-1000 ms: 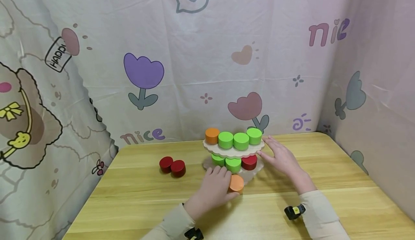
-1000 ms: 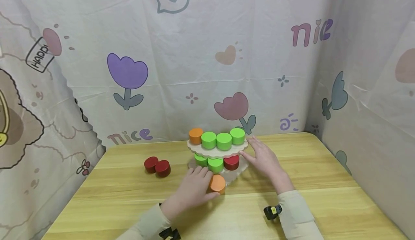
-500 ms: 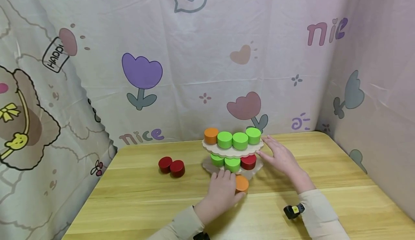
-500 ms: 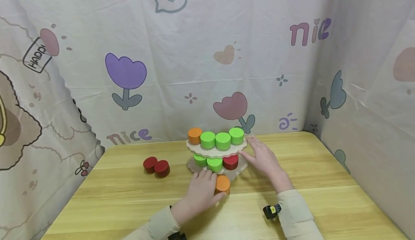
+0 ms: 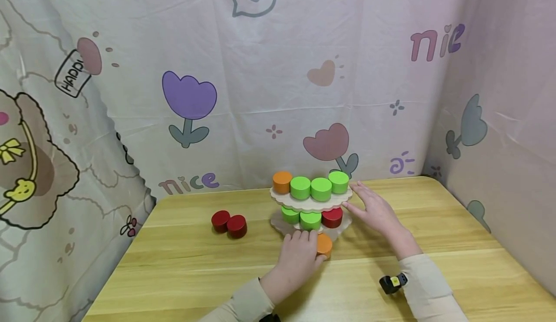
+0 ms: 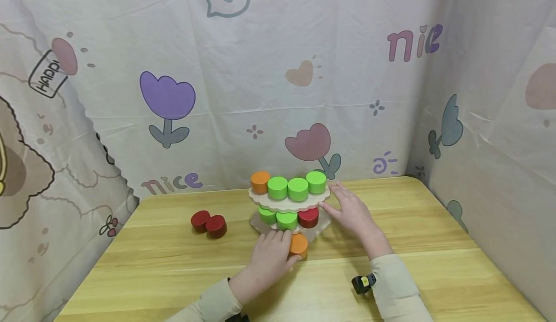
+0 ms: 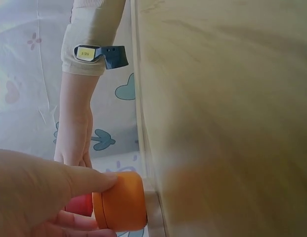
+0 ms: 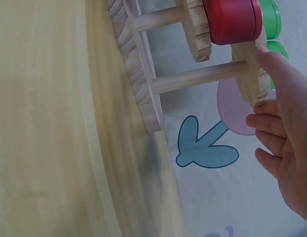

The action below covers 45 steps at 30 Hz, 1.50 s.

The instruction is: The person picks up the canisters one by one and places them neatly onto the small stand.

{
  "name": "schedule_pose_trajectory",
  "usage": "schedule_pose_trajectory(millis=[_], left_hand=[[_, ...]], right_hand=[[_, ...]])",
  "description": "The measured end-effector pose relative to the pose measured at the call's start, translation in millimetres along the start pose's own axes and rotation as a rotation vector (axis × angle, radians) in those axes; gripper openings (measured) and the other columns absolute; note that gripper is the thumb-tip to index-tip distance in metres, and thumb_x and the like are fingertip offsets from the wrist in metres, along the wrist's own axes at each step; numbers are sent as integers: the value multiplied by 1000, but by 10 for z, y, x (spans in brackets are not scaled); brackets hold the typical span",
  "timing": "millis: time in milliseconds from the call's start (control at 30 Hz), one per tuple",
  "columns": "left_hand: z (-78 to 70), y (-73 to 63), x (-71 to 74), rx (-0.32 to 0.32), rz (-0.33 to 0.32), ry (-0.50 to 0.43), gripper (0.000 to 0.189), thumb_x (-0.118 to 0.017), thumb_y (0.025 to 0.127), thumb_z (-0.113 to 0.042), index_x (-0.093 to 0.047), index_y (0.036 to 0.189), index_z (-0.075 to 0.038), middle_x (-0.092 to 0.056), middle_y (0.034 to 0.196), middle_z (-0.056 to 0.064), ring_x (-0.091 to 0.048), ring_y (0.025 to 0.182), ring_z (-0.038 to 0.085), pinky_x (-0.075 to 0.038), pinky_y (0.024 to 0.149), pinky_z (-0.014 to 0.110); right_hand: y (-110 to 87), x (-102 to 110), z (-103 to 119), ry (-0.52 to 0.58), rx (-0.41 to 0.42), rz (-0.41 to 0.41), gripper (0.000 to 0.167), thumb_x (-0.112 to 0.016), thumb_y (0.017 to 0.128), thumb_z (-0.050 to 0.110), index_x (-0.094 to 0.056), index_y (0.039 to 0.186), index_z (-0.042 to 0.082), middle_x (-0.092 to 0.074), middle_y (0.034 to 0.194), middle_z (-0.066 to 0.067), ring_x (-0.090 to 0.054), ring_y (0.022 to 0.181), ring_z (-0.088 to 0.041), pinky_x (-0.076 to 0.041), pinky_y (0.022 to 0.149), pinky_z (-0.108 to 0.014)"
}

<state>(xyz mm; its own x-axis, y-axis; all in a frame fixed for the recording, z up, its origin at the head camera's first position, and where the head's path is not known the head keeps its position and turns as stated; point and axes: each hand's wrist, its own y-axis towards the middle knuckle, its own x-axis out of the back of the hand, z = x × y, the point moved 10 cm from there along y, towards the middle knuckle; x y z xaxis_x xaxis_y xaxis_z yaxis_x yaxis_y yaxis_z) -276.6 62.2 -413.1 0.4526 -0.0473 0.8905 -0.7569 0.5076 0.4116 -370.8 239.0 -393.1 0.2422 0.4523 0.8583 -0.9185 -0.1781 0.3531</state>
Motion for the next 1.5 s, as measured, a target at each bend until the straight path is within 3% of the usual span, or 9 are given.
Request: schedule_pose_trajectory(millis=[167,400,600,933,1067,1233,1500], left_hand=[[-70,21,73,-21,-56,30,53,-72,78,-56,-60,108,-14,-65,82,-4,-57,72,13,-40,60,27],[-179,72,156,-41,-139,88,34,-74,80,-44,-63,96,-16,-63,76,-5,-57,65,13,-39,57,27],[-248,151,103,-38,-114,117,17,-69,84,-25,-65,99,-19,-67,78,-6,-61,65,13,-44,59,28],[-297,217,80,-31,-100,131,11,-69,85,-26,-64,91,-19,-66,76,-6,-59,63,13,-44,59,28],[-293,187,59,-49,-32,93,17,-68,87,-33,-66,96,-19,-68,82,-6,-59,68,12,-45,60,29],[-343,123,36,-128,90,24,32,-66,86,-49,-66,99,-20,-68,92,-6,-60,79,12,-43,62,27],[-461,87,-13,-233,143,-8,36,-65,87,-52,-67,108,-22,-67,101,-7,-60,88,12,-46,67,26]], right_hand=[[-3,-1,-8,5,-5,-3,73,-56,93,54,-41,147,7,-37,153,-21,-32,144,-39,-29,112,-59],[-3,2,-2,5,-7,-2,74,-56,93,54,-41,147,7,-37,153,-21,-32,144,-40,-29,112,-60],[-1,8,8,6,-4,1,73,-56,93,53,-41,147,6,-37,153,-21,-31,144,-40,-29,112,-59],[-1,19,22,8,-2,1,73,-57,93,52,-41,147,5,-37,153,-21,-31,144,-40,-29,112,-60],[1,16,21,9,1,-1,73,-57,92,52,-41,146,5,-38,152,-21,-31,144,-40,-29,112,-60],[1,15,8,17,0,-4,74,-57,92,54,-42,146,5,-38,152,-21,-32,144,-40,-29,112,-60],[6,8,0,19,0,-5,75,-56,92,55,-42,146,5,-39,152,-22,-32,143,-40,-30,112,-60]])
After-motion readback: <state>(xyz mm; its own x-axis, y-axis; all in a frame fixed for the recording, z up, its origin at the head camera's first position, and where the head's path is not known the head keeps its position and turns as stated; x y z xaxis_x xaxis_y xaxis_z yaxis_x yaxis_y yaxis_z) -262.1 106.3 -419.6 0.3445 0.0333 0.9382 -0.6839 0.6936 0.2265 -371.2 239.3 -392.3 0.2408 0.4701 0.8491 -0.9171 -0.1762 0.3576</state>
